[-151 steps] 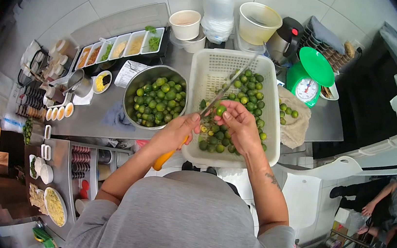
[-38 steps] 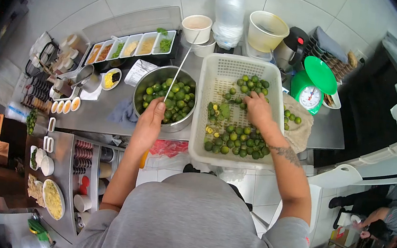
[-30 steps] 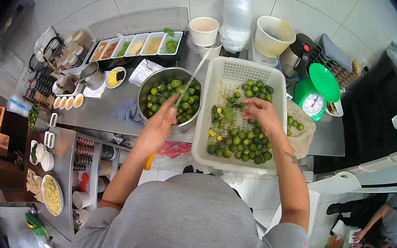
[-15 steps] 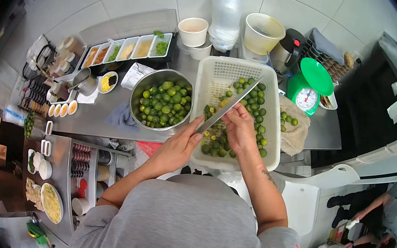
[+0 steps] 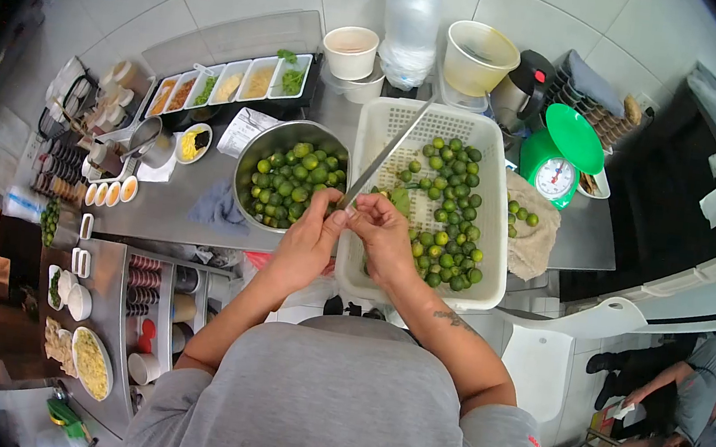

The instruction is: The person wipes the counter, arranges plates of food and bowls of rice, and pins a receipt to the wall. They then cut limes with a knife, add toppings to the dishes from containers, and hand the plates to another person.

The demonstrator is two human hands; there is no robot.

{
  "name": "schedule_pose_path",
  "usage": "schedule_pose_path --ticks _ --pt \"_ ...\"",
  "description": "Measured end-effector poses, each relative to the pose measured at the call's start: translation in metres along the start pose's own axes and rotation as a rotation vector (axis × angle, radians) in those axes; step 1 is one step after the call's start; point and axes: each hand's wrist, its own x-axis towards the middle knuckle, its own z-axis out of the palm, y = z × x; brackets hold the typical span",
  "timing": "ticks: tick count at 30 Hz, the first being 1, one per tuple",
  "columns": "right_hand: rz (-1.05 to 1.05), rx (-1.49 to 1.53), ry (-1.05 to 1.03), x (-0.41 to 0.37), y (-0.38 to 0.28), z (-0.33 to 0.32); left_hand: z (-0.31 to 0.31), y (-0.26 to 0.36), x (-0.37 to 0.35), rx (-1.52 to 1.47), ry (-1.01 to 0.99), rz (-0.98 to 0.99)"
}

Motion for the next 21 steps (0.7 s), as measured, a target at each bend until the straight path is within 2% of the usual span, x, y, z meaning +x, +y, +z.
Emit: schedule_pose_path --ticks 3,5,7,9,12,15,18,21 --pt "0.082 -0.114 -0.057 0.007 -0.020 0.007 -0.013 0.005 0.004 -0.092 0.001 -0.083" --pt "-0.079 -0.663 -0.027 0.023 -0.040 -0.014 -0.023 0.004 0.001 -0.114 0.041 -0.108" --pt "-0.319 -1.437 0.057 0.053 -0.049 -0.068 -0.033 -0.001 0.001 -0.110 0.107 -0.201" --pt "-0.296 -1.914 0.170 0.068 -0.050 -0.100 -0.042 -0.013 0.004 -0.124 0.162 -0.277" --pt "-0.326 -1.983 -0.064 0.081 -0.048 -0.122 -0.049 -0.023 0.008 -0.167 0.202 -0.249" --pt "-0.412 -1.937 -0.109 0.084 -0.044 -0.123 -0.053 -0.018 0.006 -0.252 0.138 -0.267" --pt "0.187 -0.588 -0.057 0.063 -0.060 -0.090 -0.048 -0.003 0.005 -0.426 -0.032 -0.242" --pt "0.219 -0.270 -0.083 0.031 -0.073 -0.061 -0.030 0.007 0.008 -0.563 -0.232 -0.184"
